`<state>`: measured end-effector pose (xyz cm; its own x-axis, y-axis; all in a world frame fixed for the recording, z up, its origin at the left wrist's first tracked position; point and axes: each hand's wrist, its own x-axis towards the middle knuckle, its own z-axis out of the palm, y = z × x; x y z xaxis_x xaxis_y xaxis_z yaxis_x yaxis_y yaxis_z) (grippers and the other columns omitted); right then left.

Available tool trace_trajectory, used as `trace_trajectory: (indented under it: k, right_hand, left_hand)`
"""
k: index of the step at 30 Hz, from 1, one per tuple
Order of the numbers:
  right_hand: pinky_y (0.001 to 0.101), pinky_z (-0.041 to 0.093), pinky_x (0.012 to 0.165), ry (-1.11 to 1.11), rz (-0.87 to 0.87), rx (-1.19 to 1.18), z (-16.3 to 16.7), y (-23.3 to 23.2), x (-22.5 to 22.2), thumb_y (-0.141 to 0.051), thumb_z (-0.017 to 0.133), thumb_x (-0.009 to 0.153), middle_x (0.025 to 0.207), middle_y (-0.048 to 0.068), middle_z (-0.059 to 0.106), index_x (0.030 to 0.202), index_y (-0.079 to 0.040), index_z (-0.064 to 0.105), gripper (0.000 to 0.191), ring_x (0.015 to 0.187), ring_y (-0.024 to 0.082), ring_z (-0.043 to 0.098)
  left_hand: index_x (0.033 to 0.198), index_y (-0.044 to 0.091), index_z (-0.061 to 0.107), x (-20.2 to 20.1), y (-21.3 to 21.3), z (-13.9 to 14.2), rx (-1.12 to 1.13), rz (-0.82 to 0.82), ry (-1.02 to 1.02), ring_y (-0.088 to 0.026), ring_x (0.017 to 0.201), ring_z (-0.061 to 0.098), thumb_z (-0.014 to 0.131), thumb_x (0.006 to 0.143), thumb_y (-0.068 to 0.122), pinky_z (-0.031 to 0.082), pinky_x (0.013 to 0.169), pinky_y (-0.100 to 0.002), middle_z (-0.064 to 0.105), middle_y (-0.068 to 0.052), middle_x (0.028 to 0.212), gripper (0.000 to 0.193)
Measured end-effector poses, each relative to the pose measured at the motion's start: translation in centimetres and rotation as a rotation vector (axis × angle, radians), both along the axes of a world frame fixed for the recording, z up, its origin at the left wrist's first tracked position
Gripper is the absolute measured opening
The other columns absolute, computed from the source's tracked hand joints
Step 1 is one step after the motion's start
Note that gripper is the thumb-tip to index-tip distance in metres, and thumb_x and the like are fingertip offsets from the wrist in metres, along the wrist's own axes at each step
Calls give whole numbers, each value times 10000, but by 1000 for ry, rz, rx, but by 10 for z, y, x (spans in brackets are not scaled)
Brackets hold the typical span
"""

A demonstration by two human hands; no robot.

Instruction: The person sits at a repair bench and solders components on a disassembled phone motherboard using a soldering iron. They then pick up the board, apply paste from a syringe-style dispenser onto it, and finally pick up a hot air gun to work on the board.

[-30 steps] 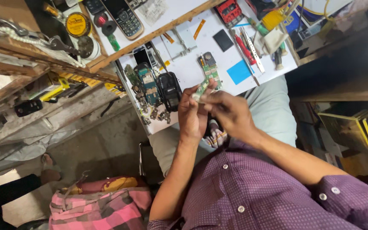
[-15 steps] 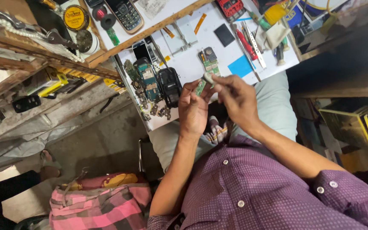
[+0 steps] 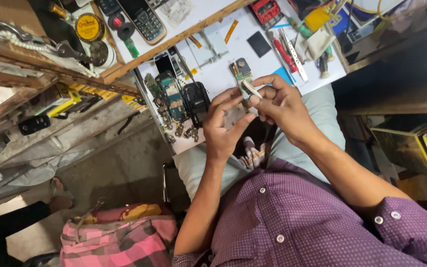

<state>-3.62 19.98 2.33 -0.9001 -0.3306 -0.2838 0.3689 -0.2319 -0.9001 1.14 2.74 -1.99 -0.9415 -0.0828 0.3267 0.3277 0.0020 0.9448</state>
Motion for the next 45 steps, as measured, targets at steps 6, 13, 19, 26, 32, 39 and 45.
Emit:
trace_trajectory:
  k: [6,13,19,26,32,39,45]
  right_hand:
    - [166,376,505,-53,-15,-44,-4,-4,-1,-61,744,922,873,3,710,1205,-40,592,322,603,28,552]
    - [175,376,481,-208,-10,-216,-7,3,-1,-61,740,916,841,-9,665,1169,-52,626,278,565,44,548]
    - [188,380,476,-265,29,-326,-9,-3,1,-45,733,924,839,3,650,1132,-54,596,248,562,58,543]
    - [183,388,514,-184,-43,-236,-2,-4,9,-304,502,1058,937,-15,643,1214,-67,525,284,616,57,539]
    - [219,456,639,304,15,155,-9,6,12,-136,581,1066,960,1,633,1219,-28,639,196,756,61,573]
    - [235,509,689,512,19,230,-24,0,15,-62,644,1033,964,39,685,1091,-1,652,85,788,86,620]
    - [252,512,683,523,2,271,-22,-13,26,-3,635,1009,918,45,680,1065,-2,669,65,764,100,615]
  left_hand:
    - [1309,87,656,1,-1,30,-450,113,74,-267,1293,662,909,821,121,559,1104,-359,641,-108,1393,551]
    - [1503,90,552,0,-4,25,-234,-35,-76,-226,1333,633,890,839,199,538,1100,-356,620,-87,1478,753]
    - [1545,33,496,-1,-6,-5,223,-215,-198,-174,1270,617,858,886,198,505,1132,-357,563,-75,1542,770]
    - [1493,-28,518,2,-13,-31,690,-271,-238,-288,1349,604,864,880,307,435,1230,-446,607,-183,1468,780]
    - [1471,-61,553,3,-14,-44,887,-314,-281,-295,1278,611,783,953,452,499,1082,-447,619,-191,1415,764]
    - [1457,-24,556,3,-9,-39,887,-343,-268,-281,1276,610,783,961,443,488,1124,-417,612,-220,1429,718]
    - [1428,-1,570,5,-3,-43,889,-313,-282,-279,1300,606,798,938,430,482,1131,-410,594,-225,1454,691]
